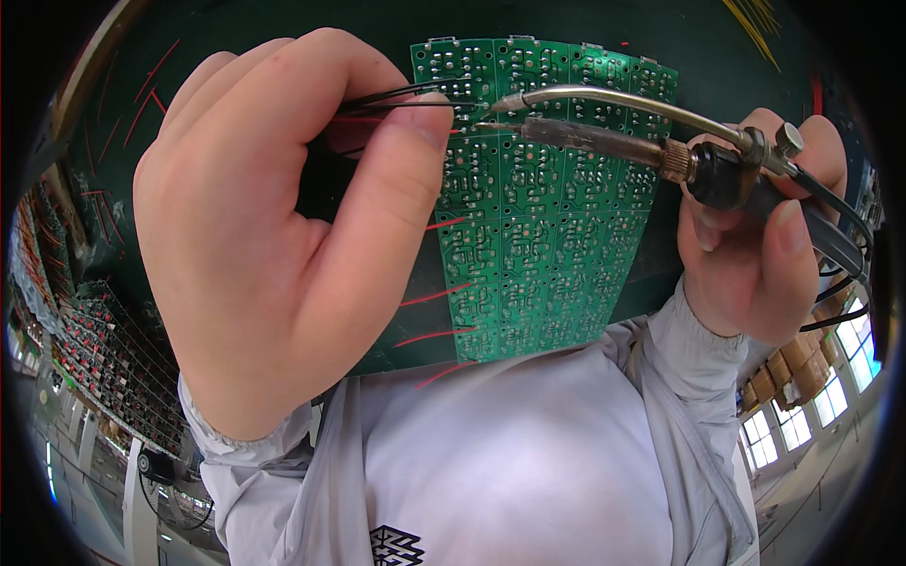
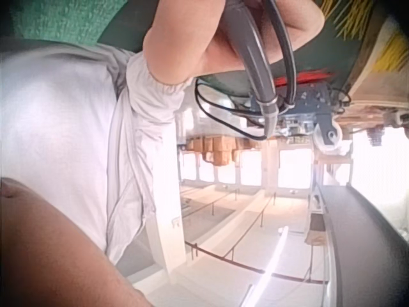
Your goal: The person solders black, yellow, and red wires onto a green circuit board panel using a soldering tool, picking up wires from the workbench by hand.
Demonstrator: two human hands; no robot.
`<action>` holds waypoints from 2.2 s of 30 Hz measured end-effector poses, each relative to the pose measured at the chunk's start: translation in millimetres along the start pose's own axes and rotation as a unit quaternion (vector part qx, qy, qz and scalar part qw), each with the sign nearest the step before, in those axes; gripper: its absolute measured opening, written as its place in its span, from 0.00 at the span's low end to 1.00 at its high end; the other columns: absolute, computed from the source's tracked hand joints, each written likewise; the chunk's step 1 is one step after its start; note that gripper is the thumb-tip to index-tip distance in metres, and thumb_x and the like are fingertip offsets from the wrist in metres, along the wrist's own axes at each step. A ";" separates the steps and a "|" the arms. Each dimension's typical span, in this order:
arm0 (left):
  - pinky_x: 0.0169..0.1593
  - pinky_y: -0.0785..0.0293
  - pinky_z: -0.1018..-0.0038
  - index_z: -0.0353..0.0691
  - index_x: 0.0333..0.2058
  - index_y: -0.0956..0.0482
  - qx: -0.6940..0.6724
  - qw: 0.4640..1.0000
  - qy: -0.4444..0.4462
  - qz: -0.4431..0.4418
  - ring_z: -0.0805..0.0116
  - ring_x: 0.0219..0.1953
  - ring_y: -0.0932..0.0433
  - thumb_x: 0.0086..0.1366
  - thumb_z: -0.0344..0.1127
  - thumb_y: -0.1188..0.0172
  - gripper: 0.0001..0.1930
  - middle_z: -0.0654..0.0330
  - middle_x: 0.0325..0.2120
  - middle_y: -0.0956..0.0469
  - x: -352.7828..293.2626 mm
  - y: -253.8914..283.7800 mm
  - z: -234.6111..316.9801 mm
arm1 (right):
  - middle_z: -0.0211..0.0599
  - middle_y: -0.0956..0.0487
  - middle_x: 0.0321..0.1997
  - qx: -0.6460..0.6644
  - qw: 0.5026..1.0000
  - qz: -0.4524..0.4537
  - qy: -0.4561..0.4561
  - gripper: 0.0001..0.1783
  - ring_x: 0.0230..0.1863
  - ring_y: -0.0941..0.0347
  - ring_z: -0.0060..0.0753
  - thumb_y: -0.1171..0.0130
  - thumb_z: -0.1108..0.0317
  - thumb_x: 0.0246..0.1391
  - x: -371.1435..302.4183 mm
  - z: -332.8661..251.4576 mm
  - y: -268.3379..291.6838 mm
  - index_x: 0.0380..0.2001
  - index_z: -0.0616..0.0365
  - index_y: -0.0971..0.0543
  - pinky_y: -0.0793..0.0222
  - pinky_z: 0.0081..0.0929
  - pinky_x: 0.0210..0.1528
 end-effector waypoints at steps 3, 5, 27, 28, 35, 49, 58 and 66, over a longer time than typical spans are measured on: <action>0.38 0.35 0.80 0.30 0.35 0.24 -0.025 0.999 0.040 -0.024 0.73 0.31 0.30 0.62 0.25 0.39 0.05 0.60 0.28 0.26 0.9 -0.4 -5.8 | 0.41 0.32 0.29 0.030 0.999 0.002 -0.015 0.13 0.22 0.40 0.22 0.44 0.64 0.56 -1.4 4.9 6.3 0.37 0.54 0.37 0.42 0.18 0.23; 0.38 0.34 0.80 0.30 0.36 0.24 -0.036 0.998 0.047 -0.037 0.73 0.31 0.30 0.62 0.25 0.39 0.05 0.60 0.29 0.26 0.9 -0.3 -7.3 | 0.40 0.32 0.30 0.028 1.000 -0.004 -0.012 0.13 0.22 0.40 0.22 0.44 0.63 0.57 -1.2 3.6 5.0 0.37 0.54 0.37 0.42 0.18 0.23; 0.32 0.33 0.82 0.33 0.33 0.21 -0.054 0.995 -0.059 0.055 0.76 0.28 0.28 0.56 0.20 0.34 0.07 0.63 0.27 0.25 -1.6 -2.6 -13.0 | 0.40 0.32 0.32 -0.024 1.000 0.010 -0.018 0.12 0.26 0.37 0.24 0.43 0.65 0.56 1.0 -0.2 -4.6 0.37 0.54 0.36 0.39 0.18 0.25; 0.32 0.33 0.82 0.34 0.33 0.21 -0.098 0.991 -0.018 0.084 0.77 0.27 0.28 0.56 0.20 0.34 0.07 0.63 0.26 0.25 -1.8 -2.4 -19.8 | 0.40 0.32 0.33 -0.026 0.999 0.011 -0.020 0.13 0.26 0.36 0.24 0.43 0.65 0.56 0.8 0.1 -5.1 0.38 0.54 0.35 0.39 0.18 0.25; 0.27 0.40 0.84 0.36 0.32 0.21 -0.048 0.988 -0.089 0.118 0.80 0.25 0.34 0.56 0.22 0.33 0.07 0.67 0.25 0.26 0.9 8.0 2.0 | 0.40 0.30 0.34 -0.028 0.999 0.009 -0.017 0.13 0.27 0.34 0.24 0.42 0.64 0.57 1.3 1.7 -3.0 0.38 0.54 0.35 0.37 0.18 0.25; 0.26 0.43 0.84 0.37 0.32 0.20 0.100 0.991 -0.009 -0.090 0.81 0.24 0.36 0.55 0.22 0.33 0.07 0.68 0.24 0.26 20.2 -5.7 4.6 | 0.39 0.31 0.33 -0.042 0.999 -0.003 -0.010 0.12 0.26 0.37 0.23 0.43 0.64 0.57 3.4 1.4 -2.7 0.38 0.52 0.35 0.40 0.18 0.25; 0.26 0.42 0.84 0.37 0.32 0.20 0.077 0.994 0.014 -0.081 0.81 0.24 0.35 0.55 0.22 0.32 0.07 0.67 0.24 0.25 24.2 -6.3 7.6 | 0.37 0.31 0.33 -0.005 0.999 -0.008 -0.043 0.11 0.26 0.39 0.23 0.44 0.66 0.55 4.9 3.3 6.1 0.38 0.51 0.35 0.43 0.19 0.26; 0.26 0.40 0.84 0.37 0.32 0.20 0.044 0.998 -0.053 -0.005 0.80 0.24 0.34 0.54 0.21 0.33 0.08 0.67 0.25 0.25 19.7 1.6 10.0 | 0.36 0.33 0.34 0.022 0.998 0.035 -0.046 0.12 0.28 0.39 0.24 0.42 0.66 0.54 4.9 1.1 11.0 0.38 0.51 0.34 0.43 0.19 0.27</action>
Point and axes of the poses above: each hand's wrist, its own x-axis towards the middle knuckle, its own y-axis out of the back of the hand, z = x × y, the point moved 8 cm from there along x, towards the middle knuckle
